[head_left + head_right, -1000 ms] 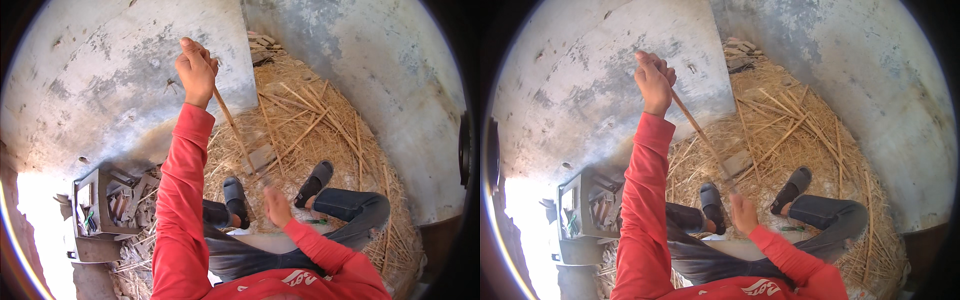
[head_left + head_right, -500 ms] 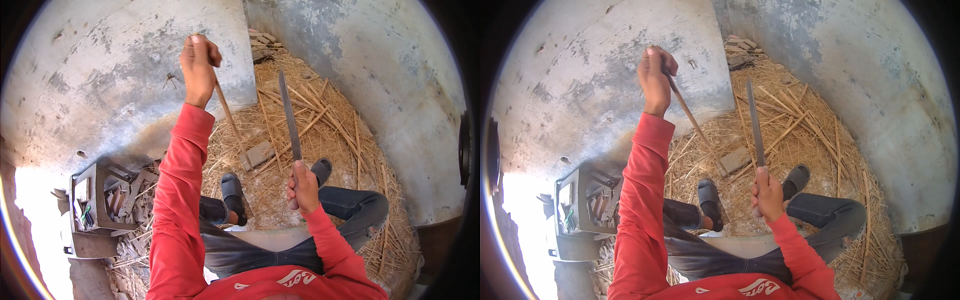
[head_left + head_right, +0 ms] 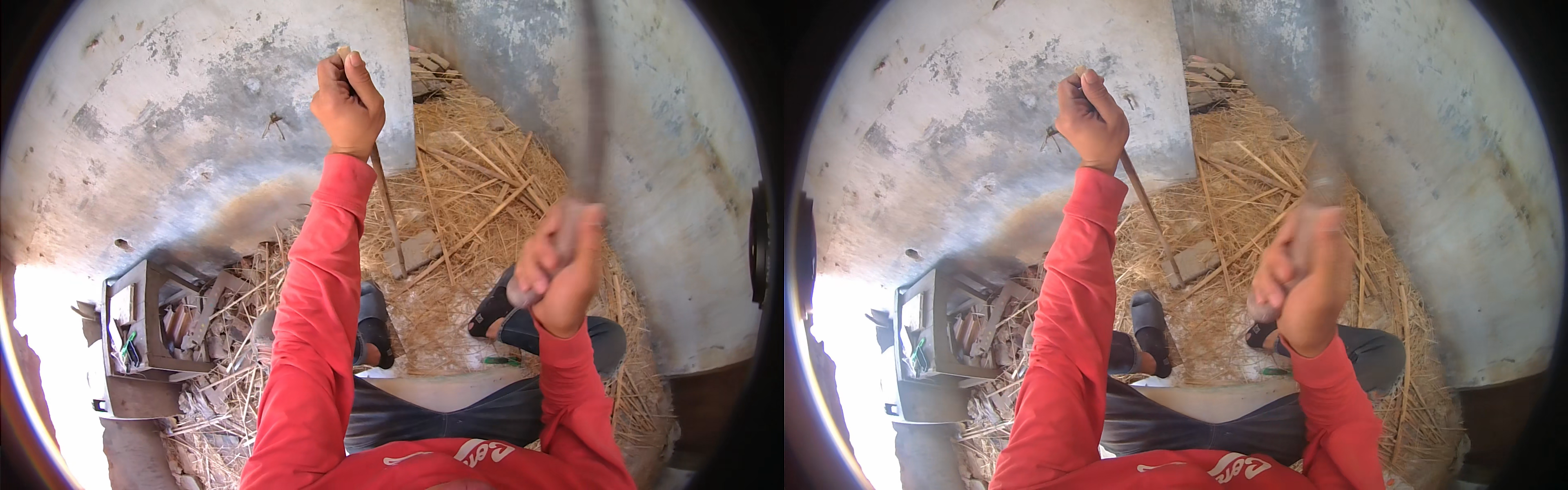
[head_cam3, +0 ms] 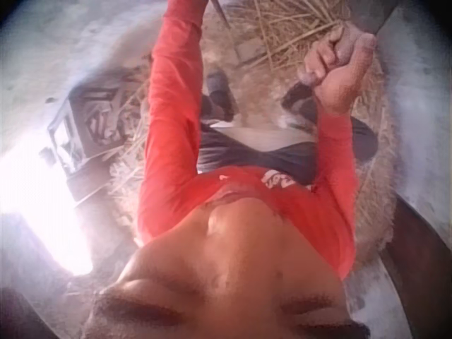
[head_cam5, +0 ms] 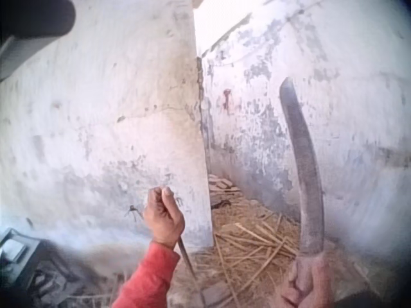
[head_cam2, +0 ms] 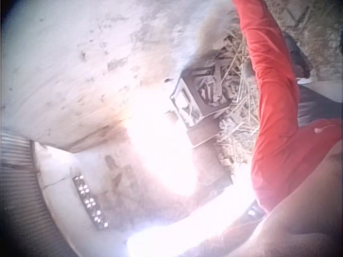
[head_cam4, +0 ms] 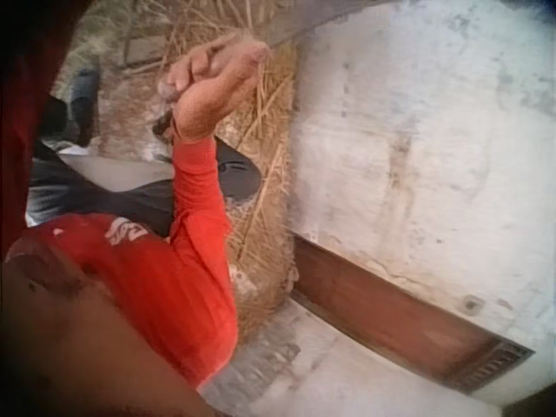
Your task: The person uses a blade and then a smaller green-handled tool to shave and smooth the surface of a long, thin wooden stick while sitting on a floor covered in straw.
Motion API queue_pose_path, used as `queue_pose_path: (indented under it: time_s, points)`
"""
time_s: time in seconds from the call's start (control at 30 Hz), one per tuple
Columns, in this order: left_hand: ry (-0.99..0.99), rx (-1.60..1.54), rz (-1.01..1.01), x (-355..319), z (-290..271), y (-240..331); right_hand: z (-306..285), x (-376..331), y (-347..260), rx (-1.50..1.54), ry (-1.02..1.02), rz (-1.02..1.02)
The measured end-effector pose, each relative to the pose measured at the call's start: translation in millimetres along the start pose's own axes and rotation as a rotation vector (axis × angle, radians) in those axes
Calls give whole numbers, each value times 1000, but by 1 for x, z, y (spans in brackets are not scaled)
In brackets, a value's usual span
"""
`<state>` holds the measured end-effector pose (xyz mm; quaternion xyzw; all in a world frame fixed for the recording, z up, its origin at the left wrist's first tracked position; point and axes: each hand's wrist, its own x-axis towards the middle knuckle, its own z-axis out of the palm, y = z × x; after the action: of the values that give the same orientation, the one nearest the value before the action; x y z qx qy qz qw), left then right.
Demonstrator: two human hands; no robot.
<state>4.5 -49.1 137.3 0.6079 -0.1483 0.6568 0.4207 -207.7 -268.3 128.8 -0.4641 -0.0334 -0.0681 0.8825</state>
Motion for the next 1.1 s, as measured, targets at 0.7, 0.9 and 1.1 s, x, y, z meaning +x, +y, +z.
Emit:
queue_pose_path:
  time_s: [0.7, 0.9, 1.1]
  points:
    - [13, 39, -51, -10, 37, -1, -37, -59, 116, -191, 26, 522]
    - [-25, 106, -48, -1, 12, -17, -35, 3, 38, 17, 150, 297]
    - [-33, 135, -7, -4, 27, -12, -20, -35, 91, 51, -99, 54]
